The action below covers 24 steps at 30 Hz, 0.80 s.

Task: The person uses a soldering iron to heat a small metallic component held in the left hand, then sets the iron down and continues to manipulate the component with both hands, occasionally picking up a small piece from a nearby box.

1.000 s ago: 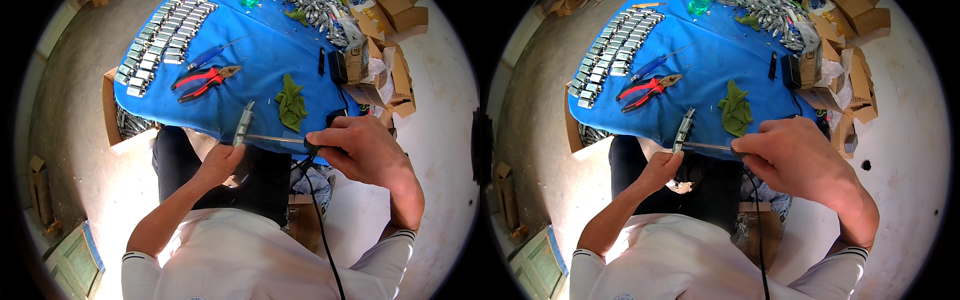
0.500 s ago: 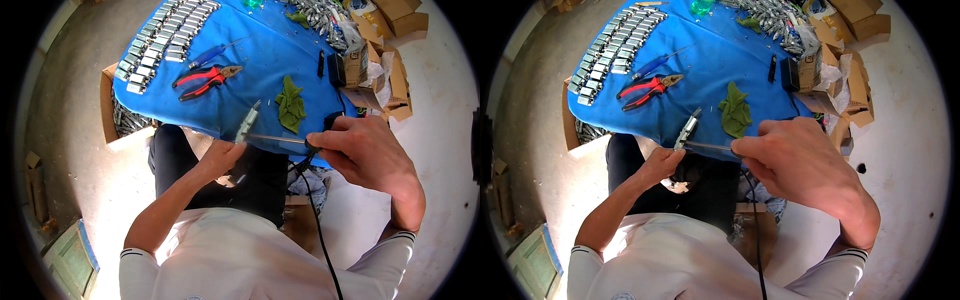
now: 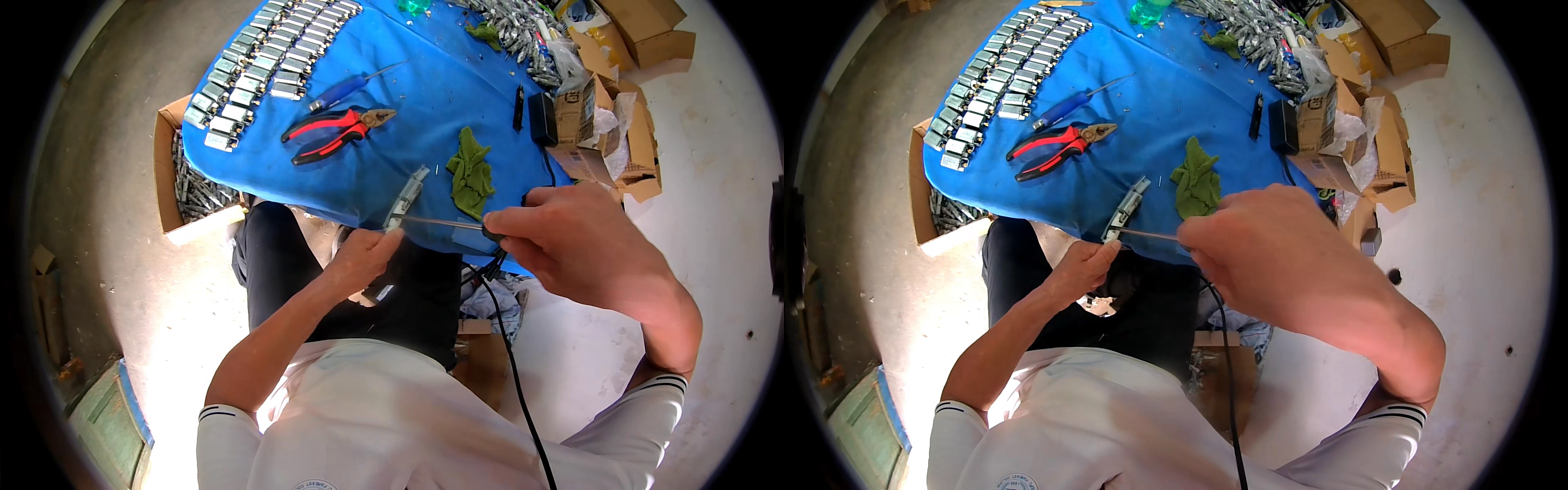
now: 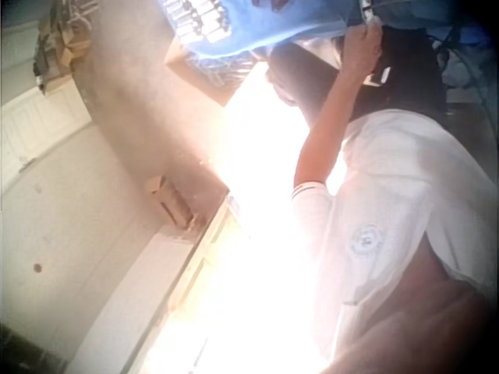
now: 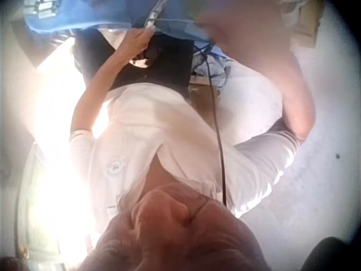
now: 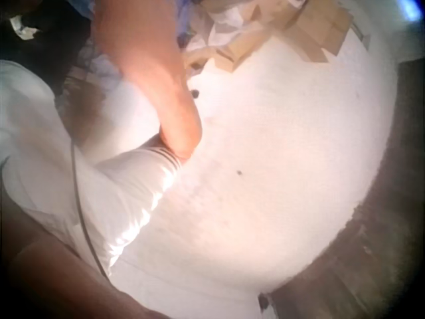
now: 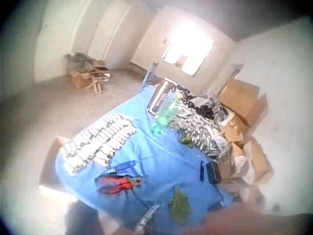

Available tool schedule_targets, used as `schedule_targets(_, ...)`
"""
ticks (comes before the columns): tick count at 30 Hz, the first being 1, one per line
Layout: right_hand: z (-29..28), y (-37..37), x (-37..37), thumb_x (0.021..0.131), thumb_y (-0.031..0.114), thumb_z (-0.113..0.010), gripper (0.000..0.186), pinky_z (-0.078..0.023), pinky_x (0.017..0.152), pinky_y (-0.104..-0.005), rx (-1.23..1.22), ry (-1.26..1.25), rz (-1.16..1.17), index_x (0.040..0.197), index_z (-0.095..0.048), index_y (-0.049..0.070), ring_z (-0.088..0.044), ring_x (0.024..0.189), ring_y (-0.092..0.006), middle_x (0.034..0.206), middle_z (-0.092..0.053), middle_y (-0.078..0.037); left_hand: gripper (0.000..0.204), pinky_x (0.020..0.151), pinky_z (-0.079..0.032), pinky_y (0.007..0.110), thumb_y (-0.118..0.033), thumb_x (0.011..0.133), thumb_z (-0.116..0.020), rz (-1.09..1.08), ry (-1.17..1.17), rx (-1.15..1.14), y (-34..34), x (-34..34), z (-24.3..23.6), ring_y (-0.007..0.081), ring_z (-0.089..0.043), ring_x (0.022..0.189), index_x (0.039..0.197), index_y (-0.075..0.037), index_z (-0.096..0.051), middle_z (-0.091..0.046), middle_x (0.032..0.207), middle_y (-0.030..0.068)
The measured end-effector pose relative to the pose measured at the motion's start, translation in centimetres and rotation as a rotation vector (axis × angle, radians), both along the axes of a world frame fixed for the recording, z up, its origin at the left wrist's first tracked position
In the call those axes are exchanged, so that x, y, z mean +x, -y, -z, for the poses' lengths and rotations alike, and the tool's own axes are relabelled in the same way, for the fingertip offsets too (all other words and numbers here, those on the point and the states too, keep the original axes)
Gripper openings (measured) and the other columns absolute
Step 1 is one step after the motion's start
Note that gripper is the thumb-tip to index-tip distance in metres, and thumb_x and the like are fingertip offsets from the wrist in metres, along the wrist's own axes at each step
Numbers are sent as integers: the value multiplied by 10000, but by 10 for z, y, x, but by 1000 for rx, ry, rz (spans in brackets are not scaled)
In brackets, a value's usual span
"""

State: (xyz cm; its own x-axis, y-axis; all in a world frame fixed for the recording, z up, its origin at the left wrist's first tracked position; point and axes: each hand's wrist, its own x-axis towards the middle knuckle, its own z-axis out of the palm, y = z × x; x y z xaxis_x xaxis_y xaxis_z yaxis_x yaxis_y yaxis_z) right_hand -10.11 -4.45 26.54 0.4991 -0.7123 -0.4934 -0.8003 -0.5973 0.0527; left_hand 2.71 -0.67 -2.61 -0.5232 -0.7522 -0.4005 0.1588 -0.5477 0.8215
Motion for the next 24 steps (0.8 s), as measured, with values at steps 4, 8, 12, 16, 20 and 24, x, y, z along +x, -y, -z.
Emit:
schedule_targets(4, 0, 3, 8, 781, 69, -669, 160, -420, 555, -396, -5, -22, -17, 935, -681, 113, -571, 641, -273, 653, -569, -90, 528, 455, -311, 286, -371, 936, -491, 11, 67, -87, 1, -2, 4, 90, -372, 479, 550, -17, -428, -396, 499, -4)
schedule_targets(8, 0, 9, 9, 783, 74, -669, 159, -431, 568, -399, 9, -17, -5, 939, -686, 97, -579, 648, -285, 666, -587, -104, 527, 492, -346, 323, -382, 933, -485, 13, 129, -134, 1, 0, 3, 117, -393, 495, 592, 19, -463, -414, 506, 22)
schedule_targets(12, 3, 10, 2, 798, 101, -623, 62, -456, 597, -446, 19, 54, 38, 844, -653, 73, -610, 693, -332, 679, -618, -128, 531, 530, -382, 369, -384, 928, -469, -13, 213, -205, 1, -1, 0, 197, -449, 491, 621, 48, -501, -457, 510, 99)
schedule_targets(16, 11, -11, -11, 807, 103, -620, 81, -456, 605, -447, -14, 138, 159, 870, -657, 67, -610, 695, -332, 677, -618, -130, 516, 579, -405, 423, -371, 923, -454, -33, 286, -271, -2, -5, -6, 341, -508, 537, 668, 69, -541, -494, 564, 216)
schedule_targets(20, 18, -20, -20, 812, 104, -615, 103, -460, 614, -443, -30, 225, 210, 895, -656, 60, -608, 697, -336, 689, -622, -137, 517, 614, -411, 460, -366, 932, -427, -94, 377, -322, -5, -10, -13, 420, -527, 613, 675, 66, -547, -511, 614, 256)
schedule_targets(24, 14, -18, -16, 816, 108, -607, 110, -467, 624, -438, -42, 172, 147, 899, -659, 58, -610, 700, -337, 702, -630, -138, 520, 649, -415, 486, -363, 943, -400, -92, 450, -356, -8, -10, -20, 447, -541, 680, 684, 60, -555, -533, 660, 271)
